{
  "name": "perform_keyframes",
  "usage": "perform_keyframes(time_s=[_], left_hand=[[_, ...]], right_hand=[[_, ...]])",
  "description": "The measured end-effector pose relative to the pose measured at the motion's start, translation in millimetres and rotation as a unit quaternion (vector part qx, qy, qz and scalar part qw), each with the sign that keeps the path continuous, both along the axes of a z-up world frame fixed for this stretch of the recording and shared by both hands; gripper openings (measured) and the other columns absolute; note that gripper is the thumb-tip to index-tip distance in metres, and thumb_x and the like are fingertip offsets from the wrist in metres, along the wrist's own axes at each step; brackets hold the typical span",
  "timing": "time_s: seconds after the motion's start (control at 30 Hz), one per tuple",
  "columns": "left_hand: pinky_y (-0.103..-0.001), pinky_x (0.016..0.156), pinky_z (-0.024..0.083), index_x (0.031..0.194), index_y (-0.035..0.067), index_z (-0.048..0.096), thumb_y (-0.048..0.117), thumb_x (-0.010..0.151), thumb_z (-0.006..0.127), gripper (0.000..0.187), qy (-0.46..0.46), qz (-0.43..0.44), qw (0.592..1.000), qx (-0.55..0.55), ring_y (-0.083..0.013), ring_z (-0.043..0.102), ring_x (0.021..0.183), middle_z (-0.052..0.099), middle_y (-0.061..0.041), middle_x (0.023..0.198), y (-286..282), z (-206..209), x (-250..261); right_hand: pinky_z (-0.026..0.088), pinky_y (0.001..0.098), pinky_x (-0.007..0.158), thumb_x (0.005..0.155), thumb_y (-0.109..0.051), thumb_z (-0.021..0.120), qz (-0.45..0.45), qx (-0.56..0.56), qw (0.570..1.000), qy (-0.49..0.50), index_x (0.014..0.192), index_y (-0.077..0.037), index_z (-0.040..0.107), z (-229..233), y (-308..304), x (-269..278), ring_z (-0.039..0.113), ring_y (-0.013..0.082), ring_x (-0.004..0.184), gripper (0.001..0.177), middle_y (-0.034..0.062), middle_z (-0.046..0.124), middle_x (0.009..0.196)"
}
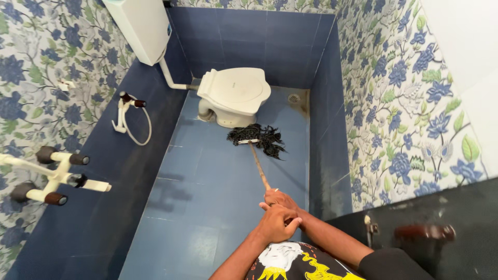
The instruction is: The person mops the blue tiled floor of a bathroom using a black string mop. They move the mop back and forth across the floor, cleaning the area around a white toilet and a wall-mounted bidet sprayer.
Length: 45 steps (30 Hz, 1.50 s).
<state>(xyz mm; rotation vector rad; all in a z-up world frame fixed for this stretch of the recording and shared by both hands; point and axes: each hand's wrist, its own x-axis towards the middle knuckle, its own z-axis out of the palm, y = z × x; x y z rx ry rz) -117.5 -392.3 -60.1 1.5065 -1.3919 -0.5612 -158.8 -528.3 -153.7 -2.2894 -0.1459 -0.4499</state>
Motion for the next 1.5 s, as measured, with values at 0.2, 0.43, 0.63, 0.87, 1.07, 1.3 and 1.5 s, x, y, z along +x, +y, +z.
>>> perform_keyframes(time_s=[0.2,0.43,0.63,0.87,1.07,1.3,1.5], left_hand=[[-0.041,0.06,0.045,0.072,0.0,0.067,0.015,0.087,0.069,0.022,0.019,-0.023,0.999,0.018,-0.0294,0.059,0.055,0.063,-0.013,0.061,-37.6,11.1,-4.6],[-0.043,0.064,0.045,0.071,-0.001,0.065,0.014,0.088,0.068,0.023,-0.015,-0.012,1.0,0.007,-0.0329,0.058,0.06,0.062,-0.016,0.061,-37.3,10.9,-4.6],[-0.043,0.062,0.046,0.072,-0.002,0.066,0.016,0.089,0.067,0.024,-0.015,-0.01,0.998,0.055,-0.0331,0.058,0.058,0.061,-0.016,0.061,5.7,4.6,0.1],[-0.042,0.062,0.05,0.082,-0.001,0.071,0.018,0.087,0.067,0.02,-0.023,-0.036,0.996,0.073,-0.0305,0.064,0.062,0.068,-0.017,0.071,59.5,34.9,-8.0],[-0.044,0.066,0.052,0.082,0.002,0.074,0.018,0.089,0.068,0.019,-0.075,-0.093,0.99,0.071,-0.0348,0.067,0.067,0.07,-0.017,0.073,110.6,59.0,-16.9],[-0.044,0.092,0.044,0.091,0.009,0.074,0.02,0.091,0.069,0.012,-0.104,-0.027,0.993,0.056,-0.03,0.062,0.085,0.064,-0.012,0.078,138.2,47.6,-4.7],[-0.047,0.09,0.039,0.092,0.012,0.075,0.017,0.085,0.07,0.01,-0.027,0.033,0.993,0.107,-0.0261,0.062,0.093,0.066,-0.007,0.086,131.8,36.1,23.3]], right_hand=[[0.044,0.0412,0.072,0.094,-0.026,0.07,0.006,0.0,0.999,-0.034,0.071,-0.004,0.043,-2.6,-39.6,-3.4,0.047,0.0299,0.075,0.042,0.0115,0.049,0.077],[0.042,0.0414,0.073,0.094,-0.025,0.068,0.004,0.008,0.999,0.046,0.073,-0.004,0.043,-2.9,-40.8,-2.9,0.045,0.0294,0.076,0.039,0.0101,0.046,0.079],[0.042,0.04,0.074,0.091,-0.027,0.072,0.029,0.032,0.998,0.049,0.065,-0.004,0.044,-1.7,0.4,3.4,0.047,0.0275,0.076,0.045,0.0088,0.047,0.075],[0.042,0.0397,0.075,0.09,-0.029,0.075,0.055,0.028,0.997,0.036,0.066,-0.005,0.048,20.0,52.6,-10.0,0.049,0.0278,0.078,0.044,0.0087,0.051,0.077],[0.042,0.0406,0.072,0.09,-0.028,0.077,0.066,0.026,0.997,0.031,0.066,-0.006,0.047,24.8,95.7,-25.9,0.049,0.0287,0.074,0.044,0.0089,0.05,0.074],[0.043,0.0416,0.07,0.09,-0.026,0.078,0.1,0.009,0.995,-0.007,0.066,-0.007,0.045,7.1,114.2,-0.6,0.049,0.0298,0.07,0.045,0.0091,0.049,0.07],[0.045,0.0417,0.071,0.088,-0.025,0.077,0.079,0.001,0.996,0.044,0.065,-0.006,0.047,-11.0,99.5,35.0,0.052,0.0301,0.071,0.042,0.0086,0.052,0.071]])
